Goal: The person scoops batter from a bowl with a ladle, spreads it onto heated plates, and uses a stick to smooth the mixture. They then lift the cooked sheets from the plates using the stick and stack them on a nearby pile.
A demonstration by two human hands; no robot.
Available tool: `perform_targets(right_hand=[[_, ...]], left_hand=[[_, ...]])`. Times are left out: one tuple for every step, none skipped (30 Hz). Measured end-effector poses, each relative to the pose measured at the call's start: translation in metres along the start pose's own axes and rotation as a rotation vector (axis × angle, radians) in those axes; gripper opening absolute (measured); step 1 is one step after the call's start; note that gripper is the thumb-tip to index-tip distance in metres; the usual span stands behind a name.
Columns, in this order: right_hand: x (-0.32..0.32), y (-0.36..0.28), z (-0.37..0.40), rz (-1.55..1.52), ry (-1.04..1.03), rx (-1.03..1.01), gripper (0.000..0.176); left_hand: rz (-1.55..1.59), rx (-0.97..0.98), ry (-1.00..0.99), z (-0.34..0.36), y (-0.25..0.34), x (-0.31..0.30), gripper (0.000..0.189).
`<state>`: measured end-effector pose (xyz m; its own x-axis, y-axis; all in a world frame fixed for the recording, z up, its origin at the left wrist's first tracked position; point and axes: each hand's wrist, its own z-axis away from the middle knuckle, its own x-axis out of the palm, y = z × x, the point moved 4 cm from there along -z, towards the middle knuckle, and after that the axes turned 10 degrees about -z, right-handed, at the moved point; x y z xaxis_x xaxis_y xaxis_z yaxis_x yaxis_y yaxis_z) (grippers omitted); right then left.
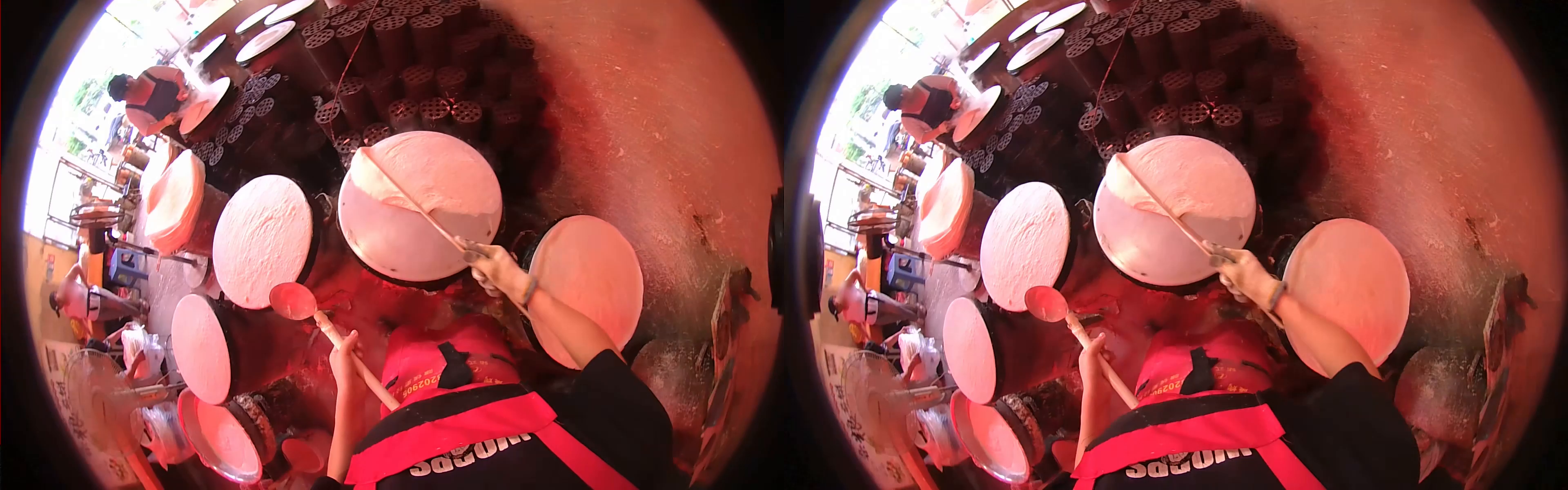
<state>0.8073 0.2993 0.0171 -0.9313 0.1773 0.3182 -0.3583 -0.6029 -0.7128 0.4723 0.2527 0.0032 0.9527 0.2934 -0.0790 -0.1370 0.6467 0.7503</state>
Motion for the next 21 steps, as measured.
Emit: perform_targets(right_hand=[[-0.013, -0.001, 0.007, -0.001, -0.019, -0.006, 0.032], [-0.029, -0.006, 0.008, 0.015, 0.003, -0.017, 0.029], [-0.039, -0.013, 0.006, 0.028, 0.027, -0.028, 0.025], [-0.043, -0.018, -0.002, 0.001, 0.104, -0.069, 0.022], [-0.046, -0.022, -0.014, -0.029, 0.183, -0.109, 0.019], [-0.044, -0.026, -0.030, -0.069, 0.235, -0.126, 0.017], [-0.039, -0.021, -0.045, -0.075, 0.226, -0.122, 0.017], [-0.029, -0.016, -0.059, -0.027, 0.155, -0.135, 0.016], [-0.016, -0.014, -0.069, 0.022, 0.083, -0.149, 0.016], [0.002, -0.022, -0.056, 0.046, 0.061, -0.034, 0.019], [0.000, -0.021, -0.049, 0.039, 0.050, -0.027, 0.019], [-0.006, -0.016, -0.043, 0.073, -0.047, -0.026, 0.022], [-0.013, -0.016, -0.036, 0.105, -0.144, -0.027, 0.026], [-0.020, -0.029, -0.016, 0.076, -0.186, 0.054, 0.030], [-0.036, -0.032, -0.018, 0.095, -0.139, 0.112, 0.030], [-0.048, -0.038, -0.025, 0.111, -0.112, 0.058, 0.030], [-0.055, -0.045, -0.033, 0.124, -0.082, 0.004, 0.030], [-0.054, -0.050, -0.046, 0.070, -0.025, -0.019, 0.028], [-0.049, -0.052, -0.056, 0.015, 0.035, -0.040, 0.028], [-0.043, -0.047, -0.066, 0.044, -0.019, -0.080, 0.023], [-0.043, -0.042, -0.059, 0.033, -0.018, -0.072, 0.023]], left_hand=[[0.004, 0.005, 0.013, 0.000, -0.004, -0.003, 0.016], [-0.024, -0.023, 0.029, -0.004, -0.012, -0.010, 0.014], [-0.054, -0.051, 0.044, -0.007, -0.019, -0.014, 0.013], [-0.055, -0.046, 0.054, -0.009, -0.023, -0.015, 0.013], [-0.008, -0.016, 0.038, -0.011, -0.025, -0.015, 0.014], [0.038, 0.014, 0.022, -0.011, -0.025, -0.015, 0.017], [0.034, 0.018, 0.032, -0.003, -0.019, -0.012, 0.017], [0.038, 0.039, 0.003, 0.007, -0.012, -0.007, 0.020], [0.045, 0.060, -0.026, 0.015, -0.005, -0.001, 0.024], [0.014, 0.053, -0.034, 0.020, -0.002, 0.000, 0.026], [0.007, 0.053, -0.022, 0.022, -0.002, 0.000, 0.026], [0.004, 0.057, -0.002, 0.025, -0.003, 0.000, 0.028], [-0.001, 0.061, 0.018, 0.028, -0.004, -0.003, 0.030], [-0.050, 0.021, -0.011, 0.018, -0.018, -0.015, 0.034], [-0.053, 0.021, 0.001, 0.019, -0.022, -0.019, 0.034], [-0.067, 0.005, 0.027, 0.021, -0.025, -0.023, 0.035], [-0.084, -0.011, 0.051, 0.026, -0.023, -0.024, 0.036], [-0.088, -0.015, 0.020, 0.033, -0.022, -0.023, 0.038], [-0.103, -0.022, 0.026, 0.034, -0.025, -0.027, 0.038], [-0.097, -0.017, 0.000, 0.031, -0.030, -0.029, 0.039], [-0.090, -0.011, -0.027, 0.031, -0.033, -0.031, 0.041]])
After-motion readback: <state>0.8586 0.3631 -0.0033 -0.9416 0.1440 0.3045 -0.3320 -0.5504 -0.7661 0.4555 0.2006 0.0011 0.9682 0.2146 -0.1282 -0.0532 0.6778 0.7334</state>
